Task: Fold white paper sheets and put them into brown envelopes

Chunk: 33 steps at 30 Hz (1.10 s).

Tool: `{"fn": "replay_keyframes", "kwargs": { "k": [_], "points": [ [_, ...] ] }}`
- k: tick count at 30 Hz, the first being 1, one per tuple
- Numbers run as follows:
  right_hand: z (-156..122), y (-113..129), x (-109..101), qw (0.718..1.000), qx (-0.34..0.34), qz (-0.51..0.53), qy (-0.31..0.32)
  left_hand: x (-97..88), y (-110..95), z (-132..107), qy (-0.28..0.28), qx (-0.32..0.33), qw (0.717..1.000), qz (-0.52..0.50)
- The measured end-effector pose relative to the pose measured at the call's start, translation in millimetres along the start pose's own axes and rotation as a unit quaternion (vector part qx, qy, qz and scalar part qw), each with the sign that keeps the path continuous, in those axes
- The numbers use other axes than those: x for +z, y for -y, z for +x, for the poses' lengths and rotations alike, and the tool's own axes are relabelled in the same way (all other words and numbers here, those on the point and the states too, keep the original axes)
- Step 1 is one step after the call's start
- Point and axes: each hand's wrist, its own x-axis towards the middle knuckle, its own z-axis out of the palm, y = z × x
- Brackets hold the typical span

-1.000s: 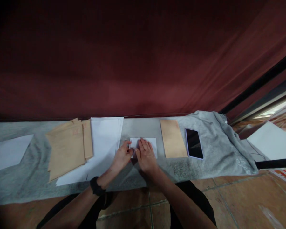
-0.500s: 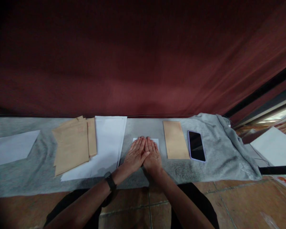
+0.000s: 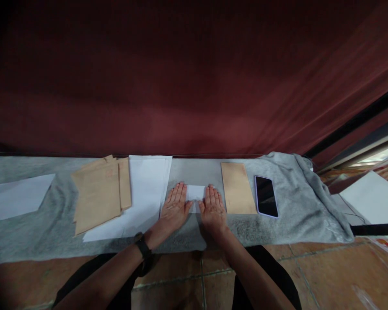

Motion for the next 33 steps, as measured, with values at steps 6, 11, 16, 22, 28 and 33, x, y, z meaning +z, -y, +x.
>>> {"fn": "replay_keyframes", "kwargs": {
  "k": [6, 11, 16, 22, 28, 33],
  "points": [
    [4.5, -2.7, -1.4, 0.999, 0.037, 0.019, -0.015, -4.9, -4.7, 0.4, -0.027, -0.008, 1.0, 0.008],
    [16.2, 15.6, -6.2, 0.997, -0.026, 0.055, 0.05, 10.9, -21.1, 1.1, 0.024, 0.105, 0.994, 0.009],
    [19.1, 16.4, -4.2, 0.996, -0.028, 0.043, 0.069, 14.1, -18.8, -0.8, 0.034, 0.104, 0.994, -0.007],
    [14.5, -5.0, -2.2, 0.999, -0.022, 0.009, 0.037, -6.5, -5.1, -3.6, 0.026, 0.047, 0.998, -0.024],
    [14.7, -13.6, -2.8, 0.999, -0.015, -0.001, 0.032, -7.9, -1.3, -5.4, 0.021, 0.018, 1.0, -0.009],
    [37.1, -14.1, -13.0, 0.998, -0.02, 0.009, 0.06, -8.1, -3.0, -4.2, 0.03, 0.009, 1.0, -0.005]
  ]
}}
